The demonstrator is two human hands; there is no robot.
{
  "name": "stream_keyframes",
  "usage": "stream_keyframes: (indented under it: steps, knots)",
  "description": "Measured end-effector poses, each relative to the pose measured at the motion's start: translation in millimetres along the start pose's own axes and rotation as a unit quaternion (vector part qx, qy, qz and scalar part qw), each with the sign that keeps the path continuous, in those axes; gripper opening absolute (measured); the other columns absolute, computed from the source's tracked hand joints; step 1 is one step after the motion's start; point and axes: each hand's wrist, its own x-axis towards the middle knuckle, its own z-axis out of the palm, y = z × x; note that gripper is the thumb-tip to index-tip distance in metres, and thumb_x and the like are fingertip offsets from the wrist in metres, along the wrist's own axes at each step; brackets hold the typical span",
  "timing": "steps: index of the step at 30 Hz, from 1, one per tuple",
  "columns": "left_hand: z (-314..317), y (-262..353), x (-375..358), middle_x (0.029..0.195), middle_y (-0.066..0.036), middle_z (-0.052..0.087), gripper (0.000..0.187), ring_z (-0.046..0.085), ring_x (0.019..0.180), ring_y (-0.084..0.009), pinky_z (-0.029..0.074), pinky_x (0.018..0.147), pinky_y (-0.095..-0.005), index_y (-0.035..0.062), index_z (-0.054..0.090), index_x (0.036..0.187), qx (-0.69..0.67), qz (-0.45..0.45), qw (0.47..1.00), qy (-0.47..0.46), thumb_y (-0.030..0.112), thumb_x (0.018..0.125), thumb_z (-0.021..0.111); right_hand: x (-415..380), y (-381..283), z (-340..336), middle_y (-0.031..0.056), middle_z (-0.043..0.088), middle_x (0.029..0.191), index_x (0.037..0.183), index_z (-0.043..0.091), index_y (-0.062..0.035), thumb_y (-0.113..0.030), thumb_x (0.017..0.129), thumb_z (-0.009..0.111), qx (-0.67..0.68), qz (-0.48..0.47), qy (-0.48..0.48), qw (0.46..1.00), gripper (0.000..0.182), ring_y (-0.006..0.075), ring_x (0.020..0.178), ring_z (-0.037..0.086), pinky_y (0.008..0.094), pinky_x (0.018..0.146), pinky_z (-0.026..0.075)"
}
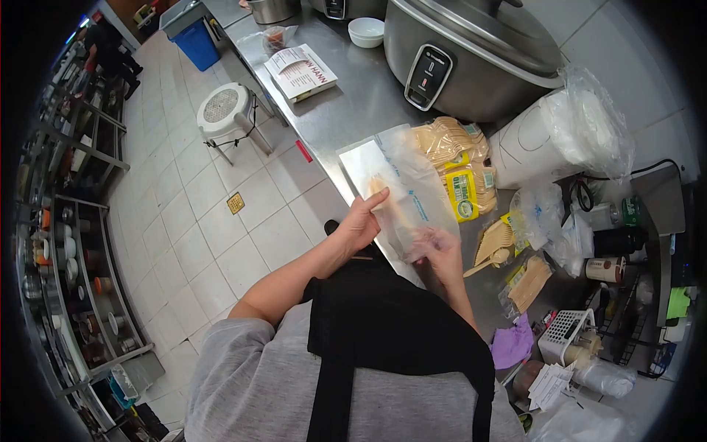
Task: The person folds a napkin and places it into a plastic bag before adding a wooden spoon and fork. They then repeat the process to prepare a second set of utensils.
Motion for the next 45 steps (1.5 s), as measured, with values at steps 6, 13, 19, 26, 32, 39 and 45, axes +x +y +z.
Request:
stream_keyframes:
  steps: [6, 13, 19, 26, 32, 39, 45]
  knots:
    - [-1.5, 1.1, 10.5, 0.110, -0.009, 0.054, 0.043, 0.052, 0.104, -0.0227, 0.040, 0.091, -0.0404, 0.0062, 0.046, 0.116, -0.100, -0.032, 0.993, -0.051, 0.031, 0.082, 0.057, 24.0, -9.7, 17.9, 0.0029, 0.059, 0.066, 0.093, 0.061, 0.0041, -0.004, 0.076, 0.057, -0.180, -0.111, -0.054, 0.976, 0.019, 0.0078, 0.057, 0.052, 0.0221, 0.051, 0.042]
    - [-7.4, -1.6, 24.3, 0.110, -0.009, 0.055, 0.038, 0.053, 0.102, -0.0220, 0.041, 0.090, -0.0383, 0.0075, 0.048, 0.115, -0.215, -0.039, 0.970, -0.106, 0.030, 0.085, 0.054, 43.8, -19.7, 42.1, 0.0049, 0.058, 0.062, 0.089, 0.062, 0.0026, -0.006, 0.077, 0.058, -0.227, -0.162, -0.044, 0.959, 0.015, 0.0071, 0.057, 0.051, 0.0231, 0.051, 0.041]
    - [-3.1, 21.0, 20.6, 0.111, -0.009, 0.054, 0.038, 0.051, 0.104, -0.0219, 0.041, 0.090, -0.0366, 0.0060, 0.047, 0.116, -0.246, -0.027, 0.954, -0.173, 0.031, 0.088, 0.048, 19.7, -50.4, 54.5, 0.0061, 0.056, 0.066, 0.085, 0.060, 0.0000, -0.005, 0.078, 0.057, -0.269, -0.318, 0.036, 0.908, 0.009, 0.0100, 0.054, 0.049, 0.0234, 0.049, 0.039]
    - [7.6, 49.2, -5.0, 0.116, -0.009, 0.053, 0.037, 0.049, 0.108, -0.0218, 0.036, 0.095, -0.0362, 0.0061, 0.048, 0.118, -0.347, -0.020, 0.913, -0.211, 0.030, 0.091, 0.039, 4.5, -28.8, 36.4, 0.0108, 0.056, 0.088, 0.094, 0.054, -0.0019, -0.010, 0.075, 0.061, -0.321, -0.262, 0.004, 0.910, 0.022, 0.0208, 0.074, 0.056, 0.0278, 0.060, 0.046]
    - [27.9, 37.6, -9.0, 0.125, -0.011, 0.045, 0.042, 0.040, 0.118, -0.0244, 0.029, 0.100, -0.0411, 0.0059, 0.041, 0.122, -0.342, -0.089, 0.899, -0.258, 0.035, 0.091, 0.037, 18.2, -36.3, 58.5, 0.0250, 0.023, 0.134, 0.132, 0.020, 0.0020, -0.029, 0.073, 0.064, -0.342, -0.312, -0.002, 0.887, 0.080, 0.0376, 0.125, 0.024, 0.0393, 0.103, 0.022]
    - [27.8, 16.7, -7.6, 0.126, -0.012, 0.044, 0.046, 0.042, 0.115, -0.0256, 0.032, 0.098, -0.0419, 0.0044, 0.040, 0.124, -0.318, -0.064, 0.890, -0.321, 0.036, 0.091, 0.036, 32.3, -23.0, 61.2, 0.0243, 0.029, 0.132, 0.127, 0.028, 0.0070, -0.015, 0.081, 0.052, -0.200, -0.333, -0.018, 0.922, 0.057, 0.0348, 0.124, 0.028, 0.0400, 0.101, 0.023]
    - [38.2, 20.7, -4.2, 0.123, -0.008, 0.047, 0.040, 0.041, 0.117, -0.0227, 0.031, 0.099, -0.0394, 0.0107, 0.046, 0.120, -0.314, -0.014, 0.903, -0.293, 0.035, 0.089, 0.043, 38.1, -31.8, 49.3, 0.0163, 0.054, 0.108, 0.106, 0.052, 0.0060, -0.005, 0.080, 0.051, -0.172, -0.341, 0.001, 0.924, 0.029, 0.0259, 0.103, 0.050, 0.0346, 0.087, 0.037]
